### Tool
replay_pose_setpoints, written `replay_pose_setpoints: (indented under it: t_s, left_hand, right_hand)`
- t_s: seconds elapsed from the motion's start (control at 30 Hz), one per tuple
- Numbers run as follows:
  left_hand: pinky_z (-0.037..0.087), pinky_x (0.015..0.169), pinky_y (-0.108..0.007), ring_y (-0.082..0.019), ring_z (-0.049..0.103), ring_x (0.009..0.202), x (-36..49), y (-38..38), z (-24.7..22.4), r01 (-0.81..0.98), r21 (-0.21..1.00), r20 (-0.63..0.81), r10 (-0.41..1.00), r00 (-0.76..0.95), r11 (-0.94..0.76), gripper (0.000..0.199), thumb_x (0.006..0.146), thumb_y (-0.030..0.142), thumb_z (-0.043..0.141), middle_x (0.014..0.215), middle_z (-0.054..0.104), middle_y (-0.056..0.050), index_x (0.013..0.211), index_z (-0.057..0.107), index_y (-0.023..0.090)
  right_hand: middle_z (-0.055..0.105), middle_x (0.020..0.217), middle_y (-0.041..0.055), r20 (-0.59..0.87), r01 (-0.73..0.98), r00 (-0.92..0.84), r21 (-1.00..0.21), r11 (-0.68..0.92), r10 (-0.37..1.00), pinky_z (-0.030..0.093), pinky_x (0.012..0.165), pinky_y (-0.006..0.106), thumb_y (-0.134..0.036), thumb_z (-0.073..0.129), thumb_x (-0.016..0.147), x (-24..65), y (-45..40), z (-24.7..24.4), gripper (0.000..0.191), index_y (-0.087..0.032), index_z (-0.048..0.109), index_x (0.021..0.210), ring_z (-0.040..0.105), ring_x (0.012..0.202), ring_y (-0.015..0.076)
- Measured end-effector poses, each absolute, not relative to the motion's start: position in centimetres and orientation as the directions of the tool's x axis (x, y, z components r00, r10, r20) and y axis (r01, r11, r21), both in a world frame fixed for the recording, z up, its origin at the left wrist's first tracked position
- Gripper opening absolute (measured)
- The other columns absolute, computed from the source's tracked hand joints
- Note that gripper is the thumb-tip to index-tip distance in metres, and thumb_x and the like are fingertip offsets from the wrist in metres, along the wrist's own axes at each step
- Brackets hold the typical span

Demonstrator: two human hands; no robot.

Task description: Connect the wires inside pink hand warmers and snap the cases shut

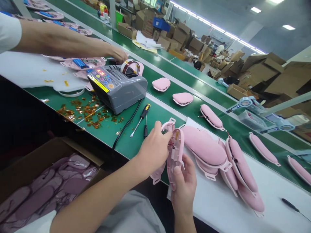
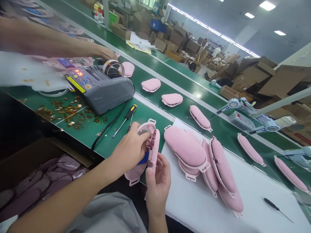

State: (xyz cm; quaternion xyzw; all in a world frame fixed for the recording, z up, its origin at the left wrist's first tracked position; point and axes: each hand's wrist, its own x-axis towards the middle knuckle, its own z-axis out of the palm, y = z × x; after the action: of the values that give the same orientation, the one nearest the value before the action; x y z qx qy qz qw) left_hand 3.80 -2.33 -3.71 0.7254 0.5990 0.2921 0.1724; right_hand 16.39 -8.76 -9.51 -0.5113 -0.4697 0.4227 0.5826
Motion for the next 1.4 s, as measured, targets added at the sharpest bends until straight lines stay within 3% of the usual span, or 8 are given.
replay_pose_setpoints:
  t_s: [0.23,0.43,0.67,0.93,1.03,1.13,1.27,1.4]
  left_hand:
    - [0.052,0.074,-0.035,-0.02,0.053,0.081,3.7,-2.3,-3.8,0.713,0.627,0.203,0.949,0.241,-0.315,0.041,0.086,0.009,0.036,0.104,0.044,-0.009,0.122,0.053,0.019]
    - [0.05,0.083,-0.034,-0.021,0.055,0.095,4.4,-2.5,-4.4,0.596,0.765,0.243,0.966,0.082,-0.244,0.062,0.085,0.007,0.038,0.111,0.047,-0.009,0.144,0.027,0.02]
    - [0.043,0.099,-0.042,-0.027,0.05,0.118,4.0,-2.4,-5.1,0.5,0.843,0.195,0.979,0.064,-0.201,0.07,0.08,0.008,0.045,0.127,0.052,-0.015,0.145,0.022,0.013]
    - [0.045,0.096,-0.042,-0.028,0.052,0.117,4.3,-2.6,-5.6,0.508,0.839,0.245,0.969,-0.035,-0.194,0.063,0.082,0.006,0.043,0.133,0.053,-0.016,0.143,0.029,0.011]
    - [0.04,0.102,-0.042,-0.03,0.048,0.123,4.3,-2.5,-5.8,0.319,0.932,0.206,0.975,-0.081,-0.171,0.066,0.076,0.011,0.052,0.135,0.052,-0.016,0.14,0.035,0.009]
    - [0.043,0.097,-0.037,-0.027,0.052,0.116,4.1,-2.2,-6.2,-0.093,0.994,0.047,0.998,-0.038,-0.051,0.053,0.073,0.016,0.058,0.126,0.058,-0.011,0.126,0.052,0.015]
    - [0.045,0.076,-0.026,-0.015,0.058,0.083,4.3,-1.8,-6.7,-0.59,0.794,-0.038,0.98,0.196,0.149,0.048,0.073,0.023,0.066,0.098,0.064,-0.001,0.119,0.051,0.023]
    - [0.044,0.073,-0.025,-0.013,0.057,0.077,5.0,-1.7,-7.2,-0.762,0.591,-0.071,0.958,0.277,0.264,0.051,0.074,0.032,0.069,0.092,0.061,0.001,0.12,0.049,0.023]
  right_hand:
    - [0.061,0.122,0.0112,0.166,0.056,0.342,-0.986,0.157,0.925,0.05,0.089,0.039,-0.035,0.064,0.082,15.0,-8.2,-9.5,0.043,-0.02,0.054,0.121,0.06,0.11,0.0249]
    - [0.058,0.129,0.0071,0.093,-0.062,0.301,-0.991,0.117,0.949,0.045,0.099,0.041,-0.034,0.063,0.085,15.4,-7.5,-9.7,0.042,-0.026,0.055,0.125,0.055,0.118,0.0231]
    - [0.058,0.131,0.0075,0.062,-0.116,0.303,-0.988,0.101,0.951,0.044,0.1,0.045,-0.036,0.064,0.083,15.6,-7.7,-9.9,0.044,-0.026,0.055,0.125,0.055,0.118,0.0248]
    - [0.062,0.126,0.0073,0.051,-0.025,0.283,-0.998,0.06,0.958,0.05,0.094,0.038,-0.036,0.07,0.078,15.7,-7.4,-8.6,0.044,-0.023,0.062,0.119,0.059,0.114,0.0243]
    - [0.063,0.125,0.005,0.031,-0.027,0.281,-0.999,0.04,0.959,0.051,0.093,0.034,-0.037,0.07,0.079,15.9,-7.3,-8.4,0.042,-0.025,0.062,0.119,0.06,0.113,0.022]
    - [0.064,0.124,0.0041,0.03,-0.007,0.277,-0.999,0.033,0.961,0.051,0.092,0.031,-0.038,0.069,0.081,15.8,-7.2,-8.2,0.041,-0.025,0.062,0.12,0.06,0.113,0.0208]
    - [0.066,0.12,0.0057,0.04,0.05,0.25,-0.998,0.029,0.968,0.054,0.088,0.029,-0.04,0.065,0.085,15.5,-7.3,-7.5,0.038,-0.022,0.064,0.117,0.063,0.109,0.0208]
    - [0.067,0.118,0.0054,0.049,0.075,0.215,-0.997,0.033,0.975,0.055,0.087,0.028,-0.04,0.065,0.085,15.7,-7.2,-7.2,0.036,-0.022,0.064,0.116,0.064,0.107,0.0201]
